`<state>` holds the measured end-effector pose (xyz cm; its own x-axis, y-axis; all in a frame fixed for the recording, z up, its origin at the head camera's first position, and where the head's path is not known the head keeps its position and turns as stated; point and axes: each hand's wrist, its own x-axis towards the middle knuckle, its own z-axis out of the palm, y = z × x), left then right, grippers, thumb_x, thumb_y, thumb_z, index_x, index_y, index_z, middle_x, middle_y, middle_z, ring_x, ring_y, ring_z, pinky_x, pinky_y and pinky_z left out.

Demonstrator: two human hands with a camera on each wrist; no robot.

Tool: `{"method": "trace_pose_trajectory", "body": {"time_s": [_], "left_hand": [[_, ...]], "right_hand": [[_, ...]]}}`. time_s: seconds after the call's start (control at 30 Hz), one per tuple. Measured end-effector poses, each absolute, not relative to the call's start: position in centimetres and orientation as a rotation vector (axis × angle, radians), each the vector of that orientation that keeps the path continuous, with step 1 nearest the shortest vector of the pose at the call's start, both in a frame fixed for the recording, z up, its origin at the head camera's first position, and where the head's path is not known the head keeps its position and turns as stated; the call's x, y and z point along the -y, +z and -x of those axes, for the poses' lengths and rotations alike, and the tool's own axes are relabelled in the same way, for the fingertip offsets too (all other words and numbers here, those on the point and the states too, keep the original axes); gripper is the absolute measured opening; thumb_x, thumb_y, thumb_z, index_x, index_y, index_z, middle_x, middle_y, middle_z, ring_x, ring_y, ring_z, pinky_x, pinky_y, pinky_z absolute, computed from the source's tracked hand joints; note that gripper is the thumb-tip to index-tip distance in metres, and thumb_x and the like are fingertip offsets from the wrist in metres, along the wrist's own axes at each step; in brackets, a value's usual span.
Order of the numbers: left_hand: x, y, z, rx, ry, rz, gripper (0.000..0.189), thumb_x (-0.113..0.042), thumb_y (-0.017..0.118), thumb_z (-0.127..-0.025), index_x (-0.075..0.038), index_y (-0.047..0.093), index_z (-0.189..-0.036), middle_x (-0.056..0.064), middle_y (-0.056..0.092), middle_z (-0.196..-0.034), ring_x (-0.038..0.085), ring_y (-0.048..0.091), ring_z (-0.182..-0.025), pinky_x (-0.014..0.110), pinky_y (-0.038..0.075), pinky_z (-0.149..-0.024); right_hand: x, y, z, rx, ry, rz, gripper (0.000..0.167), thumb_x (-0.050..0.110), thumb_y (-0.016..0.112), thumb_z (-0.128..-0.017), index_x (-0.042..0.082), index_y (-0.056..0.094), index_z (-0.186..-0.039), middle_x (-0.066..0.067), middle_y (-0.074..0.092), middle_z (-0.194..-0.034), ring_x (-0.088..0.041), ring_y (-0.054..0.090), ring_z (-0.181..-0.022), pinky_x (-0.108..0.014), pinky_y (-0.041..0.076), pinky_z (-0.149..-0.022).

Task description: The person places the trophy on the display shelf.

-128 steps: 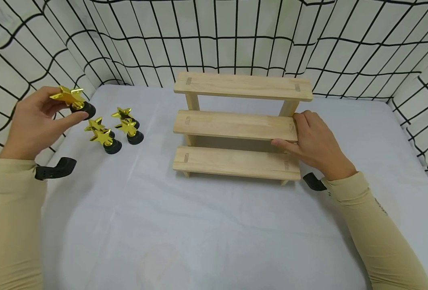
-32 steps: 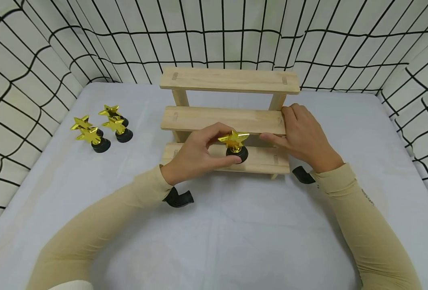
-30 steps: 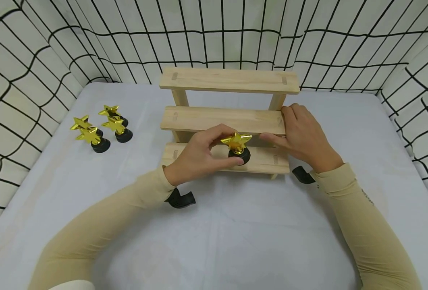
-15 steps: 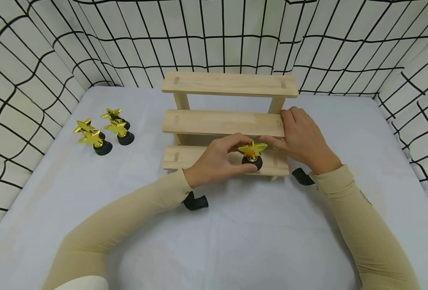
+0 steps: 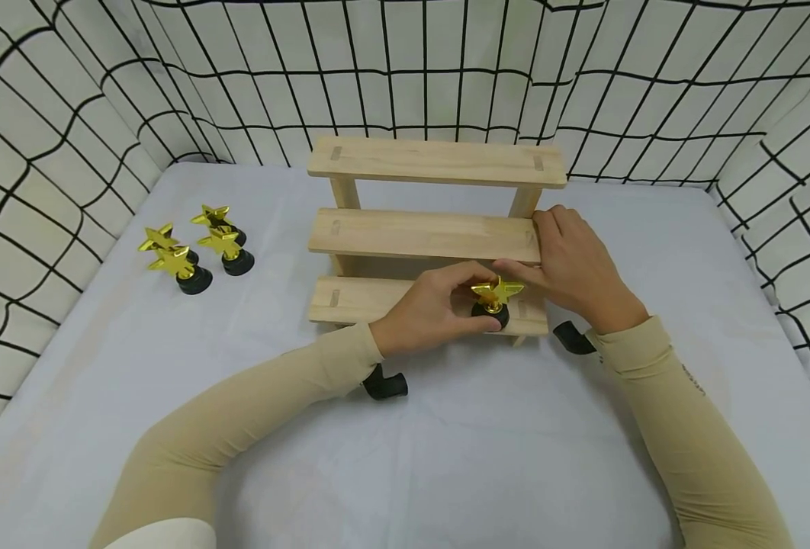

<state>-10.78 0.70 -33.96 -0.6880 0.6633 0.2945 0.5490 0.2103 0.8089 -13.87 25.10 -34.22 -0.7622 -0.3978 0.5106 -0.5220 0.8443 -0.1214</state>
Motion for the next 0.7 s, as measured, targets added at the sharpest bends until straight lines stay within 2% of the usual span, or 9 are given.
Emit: {"method": "trace_pose_trajectory", "body": {"time_s": [0.4, 0.7], "left_hand": [[-1.08, -34.03, 11.32, -2.387, 1.420, -1.169, 0.047, -0.019, 0.088, -0.083, -0.008, 0.066, -0.123, 0.005, 0.072, -0.121, 0.015, 0.070, -0.109, 0.027, 0.058, -0.100], [-1.53, -34.37, 11.50, -2.379, 1.376, -1.140, 0.049, -0.018, 0.087, -0.084, -0.005, 0.066, -0.126, 0.009, 0.070, -0.130, 0.018, 0.069, -0.116, 0.027, 0.059, -0.102]], "right_hand": [[-25.17, -34.32, 13.90, 2.529, 0.334, -0.681, 0.108, 0.089, 0.024, -0.091, -0.012, 0.058, -0.108, -0.022, 0.056, -0.088, -0.033, 0.049, -0.072, -0.043, 0.044, -0.062], [-25.15, -34.43, 13.95, 2.509, 0.355, -0.683, 0.106, 0.088, 0.027, -0.091, -0.012, 0.058, -0.105, -0.023, 0.057, -0.088, -0.034, 0.051, -0.073, -0.044, 0.046, -0.063]]}}
